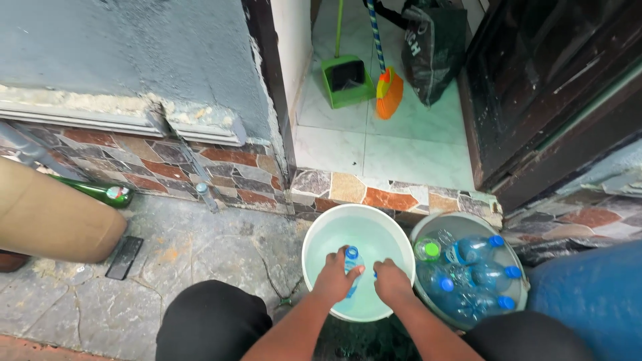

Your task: Washing plastic water bottles in a bucket of water.

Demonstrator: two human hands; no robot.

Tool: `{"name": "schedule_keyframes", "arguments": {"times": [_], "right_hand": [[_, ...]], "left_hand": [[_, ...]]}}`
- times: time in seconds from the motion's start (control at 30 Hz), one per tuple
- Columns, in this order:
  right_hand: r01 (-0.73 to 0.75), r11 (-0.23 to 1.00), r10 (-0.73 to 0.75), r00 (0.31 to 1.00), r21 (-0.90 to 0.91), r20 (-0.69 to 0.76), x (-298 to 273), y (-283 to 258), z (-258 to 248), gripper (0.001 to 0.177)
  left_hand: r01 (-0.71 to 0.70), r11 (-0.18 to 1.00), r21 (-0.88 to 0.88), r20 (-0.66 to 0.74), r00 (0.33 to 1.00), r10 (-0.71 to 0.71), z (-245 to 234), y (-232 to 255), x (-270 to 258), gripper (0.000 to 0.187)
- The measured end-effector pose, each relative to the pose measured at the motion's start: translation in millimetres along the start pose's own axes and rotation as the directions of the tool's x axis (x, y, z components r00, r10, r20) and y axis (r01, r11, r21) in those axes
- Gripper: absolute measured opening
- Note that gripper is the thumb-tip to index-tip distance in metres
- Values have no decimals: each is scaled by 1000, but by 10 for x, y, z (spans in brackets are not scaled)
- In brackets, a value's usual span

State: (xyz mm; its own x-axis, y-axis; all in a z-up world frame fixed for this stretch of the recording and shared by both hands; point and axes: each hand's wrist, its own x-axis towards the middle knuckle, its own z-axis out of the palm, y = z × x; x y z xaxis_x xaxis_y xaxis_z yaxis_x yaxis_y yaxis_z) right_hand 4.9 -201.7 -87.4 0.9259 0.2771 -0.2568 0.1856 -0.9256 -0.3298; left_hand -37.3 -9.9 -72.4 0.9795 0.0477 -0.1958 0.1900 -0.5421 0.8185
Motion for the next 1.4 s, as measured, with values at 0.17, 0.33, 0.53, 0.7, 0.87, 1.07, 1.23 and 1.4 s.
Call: {"name": "schedule_keyframes", "arguments": {"times": [0.17, 0.33, 0.53, 0.7, 0.87, 1.07, 1.23, 1.4], "right_hand": [[-288, 933, 259, 954, 216, 150, 269, 117, 233, 20], [-595, 161, 212, 800, 788, 561, 618, 658, 528, 27], [-533, -74, 129, 833, 843, 538, 470, 519, 116, 38], [-455, -111, 61, 884, 884, 463, 322, 195, -348, 34], [-297, 7, 13, 955, 955, 297, 217, -118, -722, 30], [-4, 510, 19, 1000, 860, -7, 130, -343, -820, 28], [166, 731, -66, 983, 662, -173, -62, -634, -1052, 26], [50, 379, 44, 996, 924, -72, 205, -291, -646, 27]], "left_hand": [[39, 999, 5, -13, 999, -39, 0, 126, -61, 76], [87, 996, -6, 24, 996, -86, -34, 185, -81, 75], [98, 995, 28, -9, 995, -98, 7, 146, -49, 74], [161, 986, 49, 2, 987, -161, -19, 191, -53, 74], [183, 979, 94, 61, 980, -189, -113, 350, -47, 73], [160, 972, 174, 103, 978, -179, -102, 424, -44, 71], [188, 963, 195, 118, 970, -213, -151, 532, -77, 71], [177, 962, 210, 138, 968, -209, -176, 608, -114, 70]]}}
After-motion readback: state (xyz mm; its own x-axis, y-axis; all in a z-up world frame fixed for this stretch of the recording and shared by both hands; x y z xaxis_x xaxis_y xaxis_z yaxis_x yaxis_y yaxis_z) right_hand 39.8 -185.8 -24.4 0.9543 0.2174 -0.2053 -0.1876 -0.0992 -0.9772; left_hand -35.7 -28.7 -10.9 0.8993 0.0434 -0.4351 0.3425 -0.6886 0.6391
